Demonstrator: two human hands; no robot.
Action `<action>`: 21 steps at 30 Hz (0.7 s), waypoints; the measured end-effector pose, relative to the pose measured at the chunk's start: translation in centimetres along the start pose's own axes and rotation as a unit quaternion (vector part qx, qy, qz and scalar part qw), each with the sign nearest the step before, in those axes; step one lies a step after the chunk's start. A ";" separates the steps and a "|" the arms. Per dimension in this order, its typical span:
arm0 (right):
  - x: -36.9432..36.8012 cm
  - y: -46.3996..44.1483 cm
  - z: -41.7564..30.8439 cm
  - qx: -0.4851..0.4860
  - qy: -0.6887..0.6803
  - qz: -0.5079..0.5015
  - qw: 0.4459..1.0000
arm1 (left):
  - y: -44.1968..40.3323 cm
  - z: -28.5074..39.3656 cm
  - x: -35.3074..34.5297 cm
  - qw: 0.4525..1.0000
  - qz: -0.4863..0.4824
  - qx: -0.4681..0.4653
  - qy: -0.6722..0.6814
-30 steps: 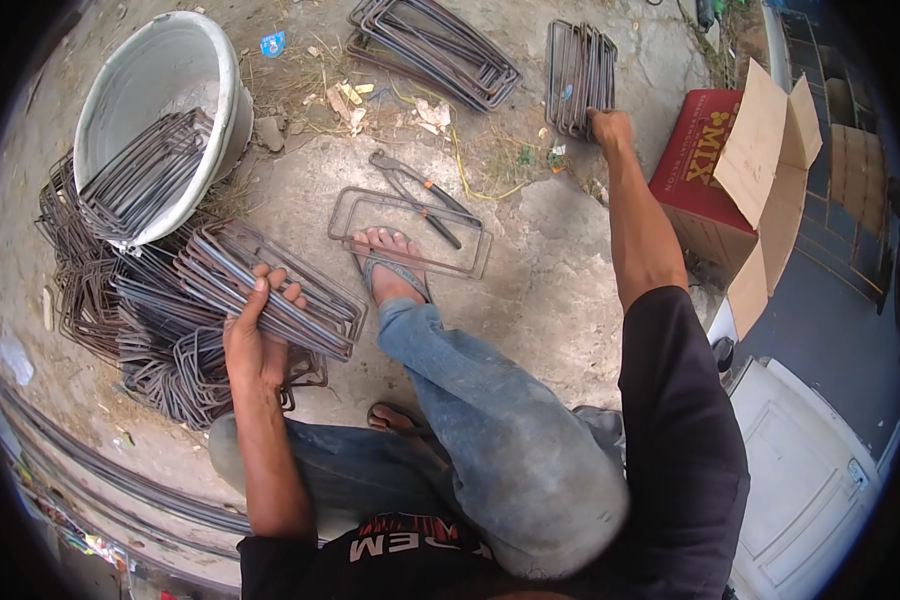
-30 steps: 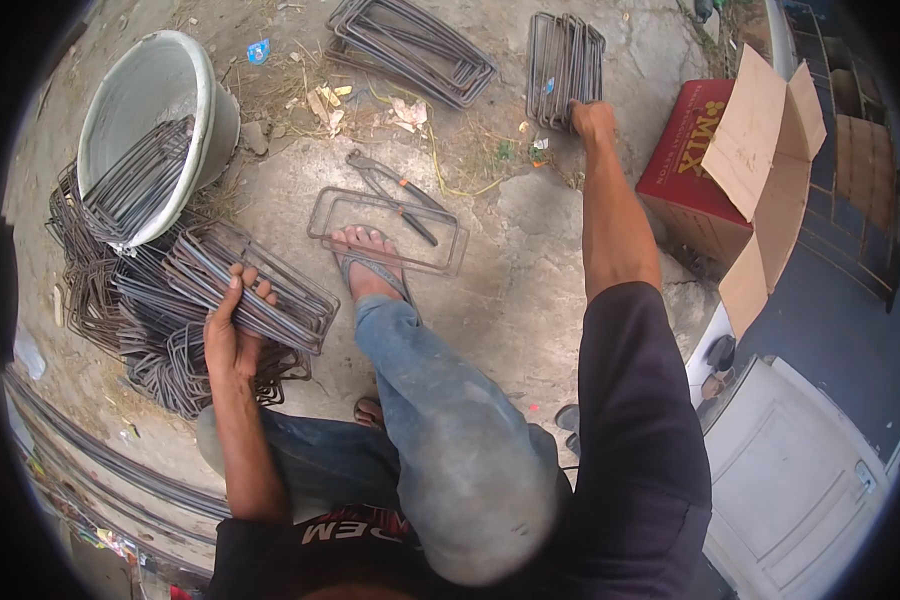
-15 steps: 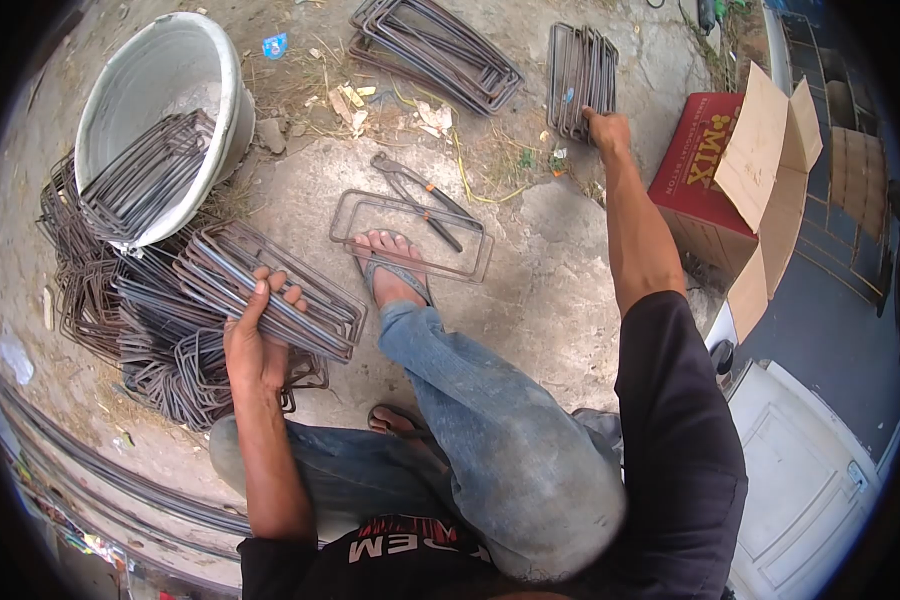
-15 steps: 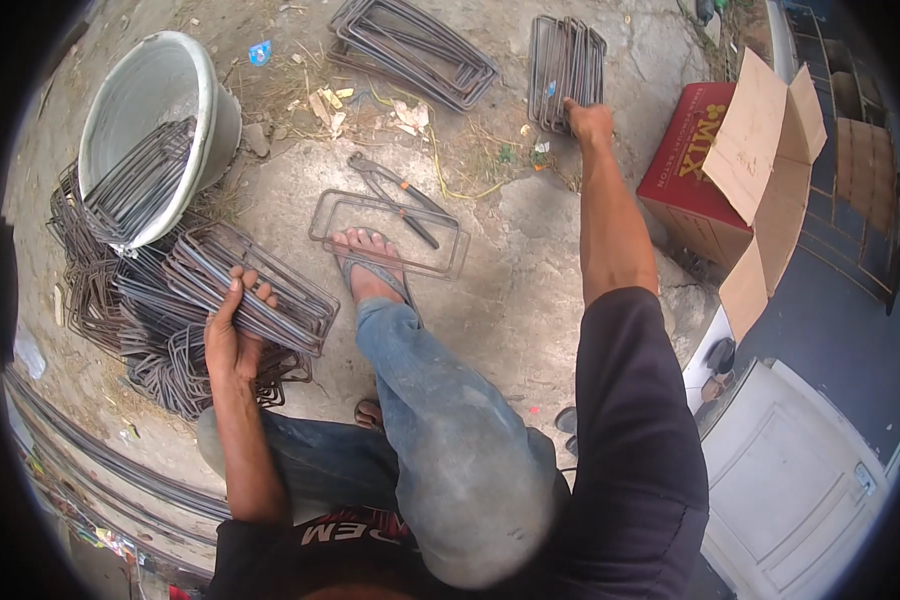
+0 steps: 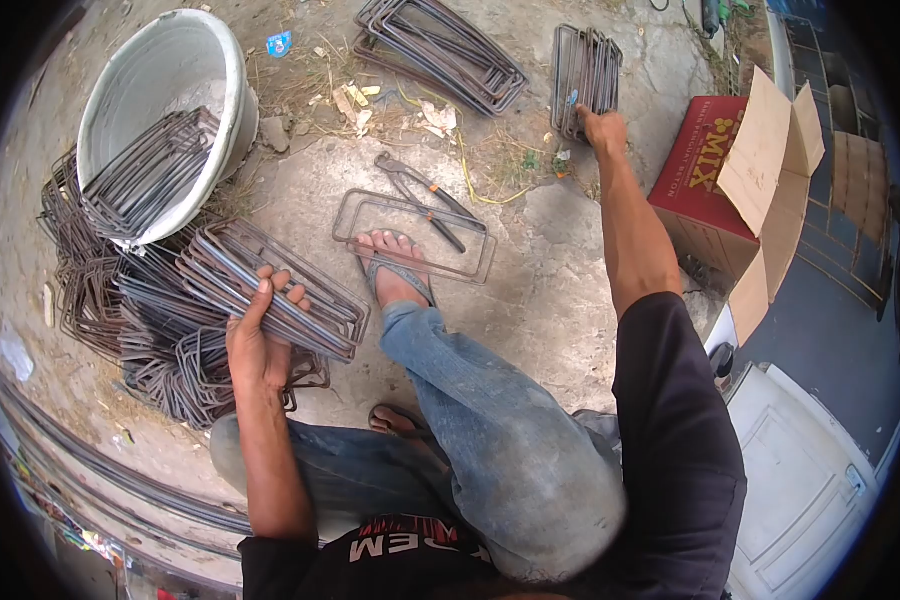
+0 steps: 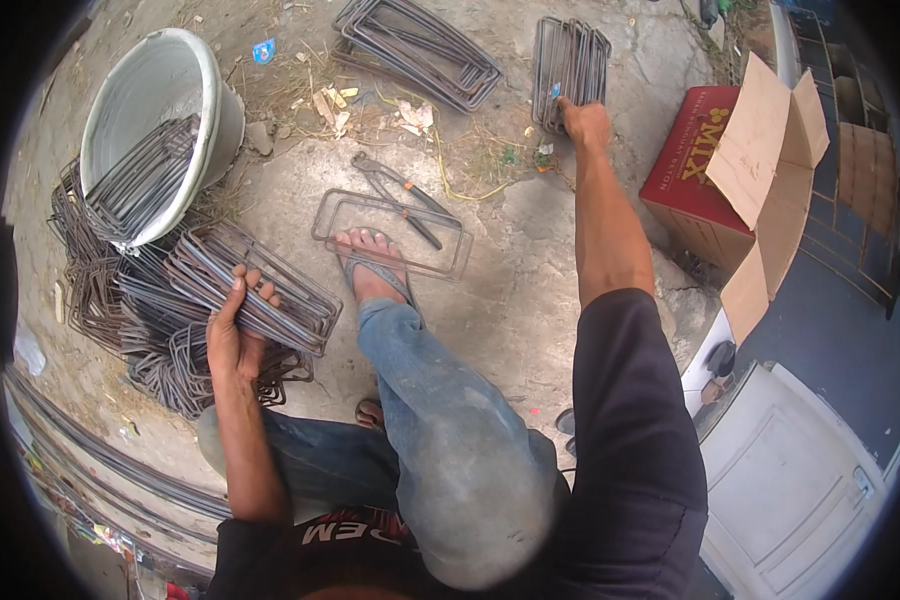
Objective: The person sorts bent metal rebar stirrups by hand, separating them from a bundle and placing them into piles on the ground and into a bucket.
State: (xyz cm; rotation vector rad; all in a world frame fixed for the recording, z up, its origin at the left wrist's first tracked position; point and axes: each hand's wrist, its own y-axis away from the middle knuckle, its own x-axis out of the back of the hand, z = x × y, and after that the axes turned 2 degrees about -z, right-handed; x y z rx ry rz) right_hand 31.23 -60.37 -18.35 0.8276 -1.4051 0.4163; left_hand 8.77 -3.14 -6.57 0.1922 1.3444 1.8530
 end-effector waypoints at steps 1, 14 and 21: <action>0.1 0.2 -0.2 -0.003 -0.002 -0.002 1.000 | 0.0 0.0 0.0 1.000 0.000 0.000 0.000; -0.3 3.4 -2.4 -0.021 0.046 0.045 0.998 | -0.3 0.0 -0.1 1.000 -0.001 -0.003 0.003; -0.7 4.0 -2.9 -0.022 0.035 0.036 0.999 | -0.2 0.1 -0.1 1.000 0.002 -0.003 0.000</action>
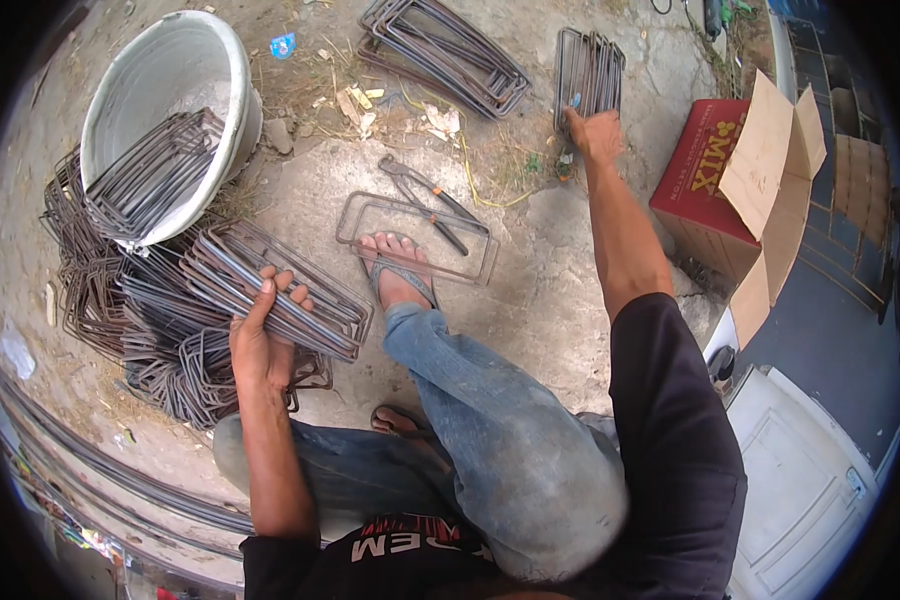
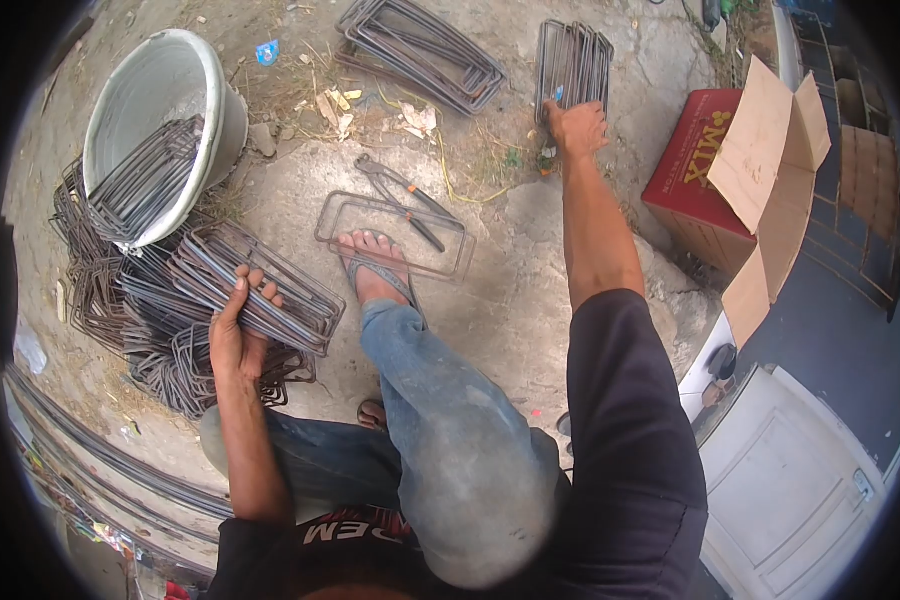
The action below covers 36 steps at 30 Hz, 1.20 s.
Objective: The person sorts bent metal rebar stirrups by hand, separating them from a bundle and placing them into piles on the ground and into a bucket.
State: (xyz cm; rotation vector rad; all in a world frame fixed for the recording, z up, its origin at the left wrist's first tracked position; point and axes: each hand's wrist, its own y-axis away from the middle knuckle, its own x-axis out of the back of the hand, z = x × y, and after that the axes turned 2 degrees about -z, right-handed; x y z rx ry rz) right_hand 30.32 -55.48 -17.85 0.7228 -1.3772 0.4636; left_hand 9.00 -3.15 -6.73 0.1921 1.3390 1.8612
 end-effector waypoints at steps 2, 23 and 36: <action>-0.2 0.6 -0.4 0.008 0.009 0.022 1.000 | 0.0 0.0 0.0 1.000 -0.002 -0.002 0.002; -1.3 31.8 0.6 0.461 0.008 -0.295 0.837 | -0.3 -0.1 0.5 1.000 -0.017 -0.004 0.010; 0.7 29.5 4.3 0.492 0.065 -0.311 0.810 | 0.3 -0.2 0.6 0.999 -0.031 0.003 -0.011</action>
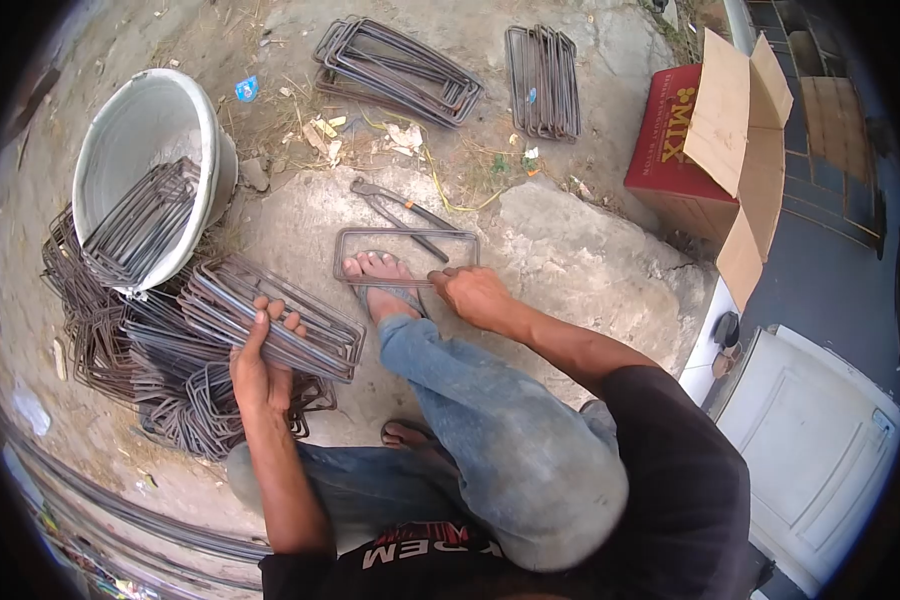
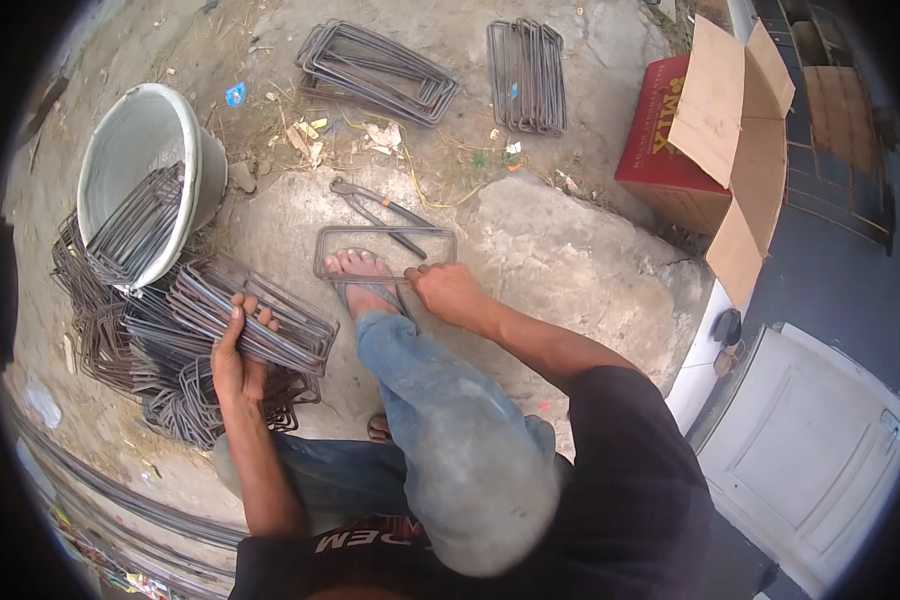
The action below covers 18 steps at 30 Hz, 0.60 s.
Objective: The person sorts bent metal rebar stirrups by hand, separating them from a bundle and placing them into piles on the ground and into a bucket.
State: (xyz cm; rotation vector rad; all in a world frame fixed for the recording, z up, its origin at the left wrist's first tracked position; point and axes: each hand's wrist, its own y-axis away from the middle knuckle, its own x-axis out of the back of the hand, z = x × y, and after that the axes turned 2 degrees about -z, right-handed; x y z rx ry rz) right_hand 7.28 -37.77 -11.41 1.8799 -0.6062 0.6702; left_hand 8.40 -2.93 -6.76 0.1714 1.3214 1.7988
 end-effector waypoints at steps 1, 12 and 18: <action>-0.3 0.2 0.0 0.006 -0.019 0.014 1.000 | -0.1 0.0 0.0 1.000 0.001 0.001 -0.001; 13.5 5.5 6.7 -0.082 -0.478 0.229 0.844 | -0.3 0.3 -0.1 1.000 0.022 -0.004 -0.002; 20.1 0.4 24.7 -0.242 -0.204 0.483 0.816 | -0.3 0.2 -0.4 1.000 0.002 -0.001 0.005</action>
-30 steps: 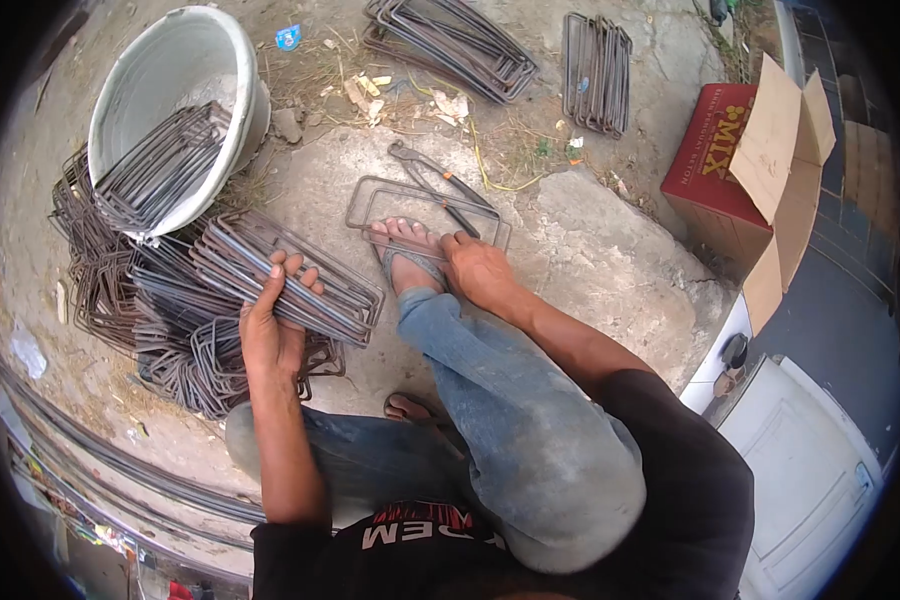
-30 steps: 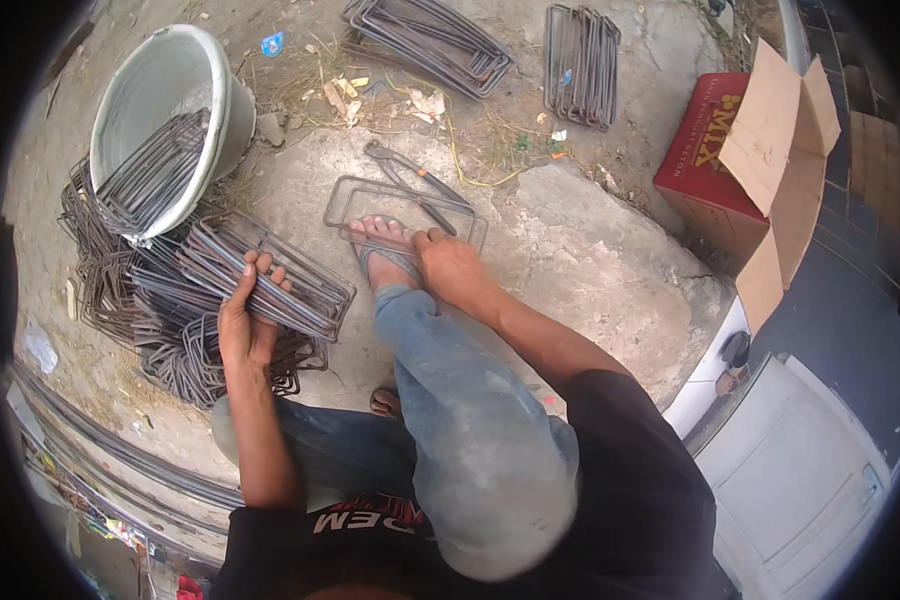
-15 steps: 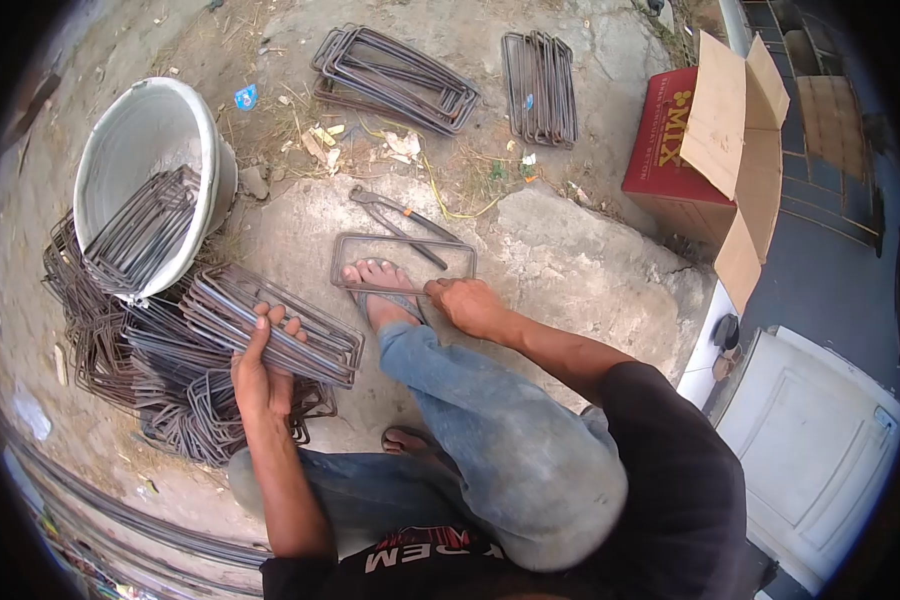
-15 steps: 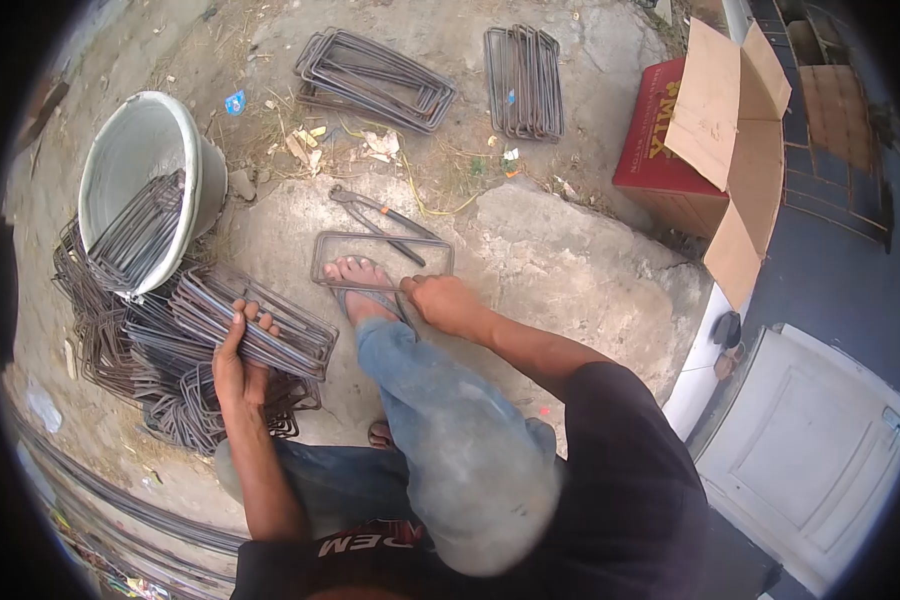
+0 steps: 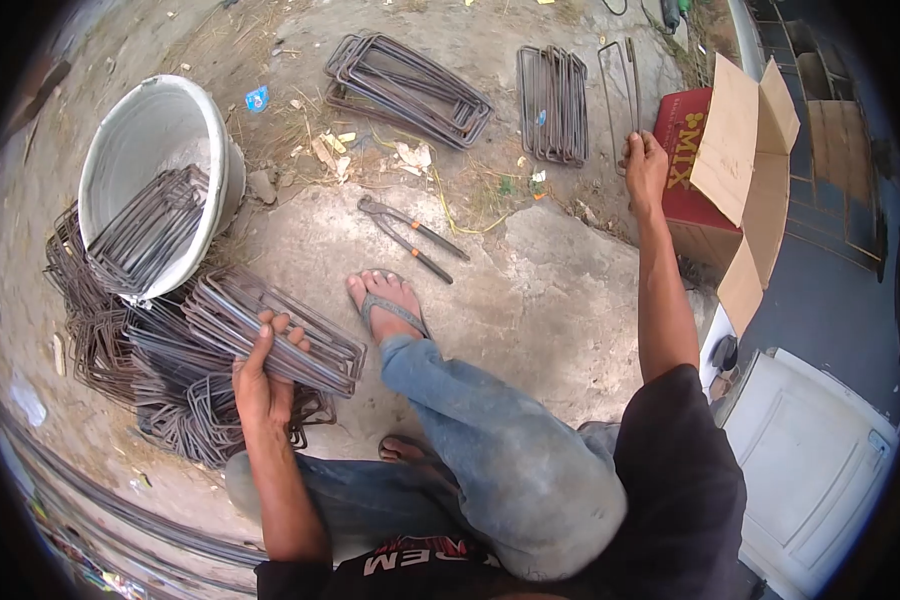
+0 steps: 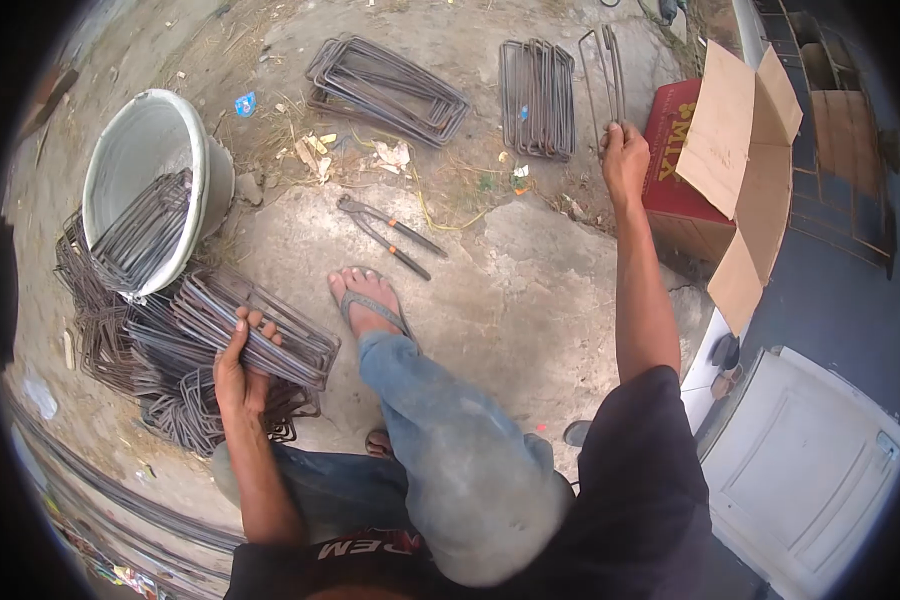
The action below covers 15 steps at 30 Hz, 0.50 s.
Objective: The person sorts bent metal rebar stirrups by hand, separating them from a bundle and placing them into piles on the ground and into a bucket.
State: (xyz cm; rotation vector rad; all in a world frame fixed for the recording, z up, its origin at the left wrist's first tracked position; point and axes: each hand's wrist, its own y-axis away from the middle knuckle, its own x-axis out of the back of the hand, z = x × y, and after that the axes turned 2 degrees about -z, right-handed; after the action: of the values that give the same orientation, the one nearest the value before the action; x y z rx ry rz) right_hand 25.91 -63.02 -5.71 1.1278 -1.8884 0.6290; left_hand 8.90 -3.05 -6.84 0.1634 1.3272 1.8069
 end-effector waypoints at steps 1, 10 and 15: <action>-2.0 -2.8 2.7 0.014 0.112 0.029 0.993 | 0.2 0.0 0.1 1.000 -0.005 0.003 -0.005; -11.9 -4.6 5.2 -0.058 0.323 0.002 0.944 | -0.1 0.7 -2.2 0.999 -0.032 0.017 -0.009; -13.7 13.8 -14.2 0.081 -0.109 -0.254 0.958 | -1.0 0.8 -1.9 0.998 -0.055 0.023 0.008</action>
State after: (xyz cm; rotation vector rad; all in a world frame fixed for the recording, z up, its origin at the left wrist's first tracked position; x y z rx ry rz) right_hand 22.86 -39.49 -9.81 1.7723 -1.6387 0.3806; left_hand 11.05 -3.69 -6.63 0.0990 1.3628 1.6901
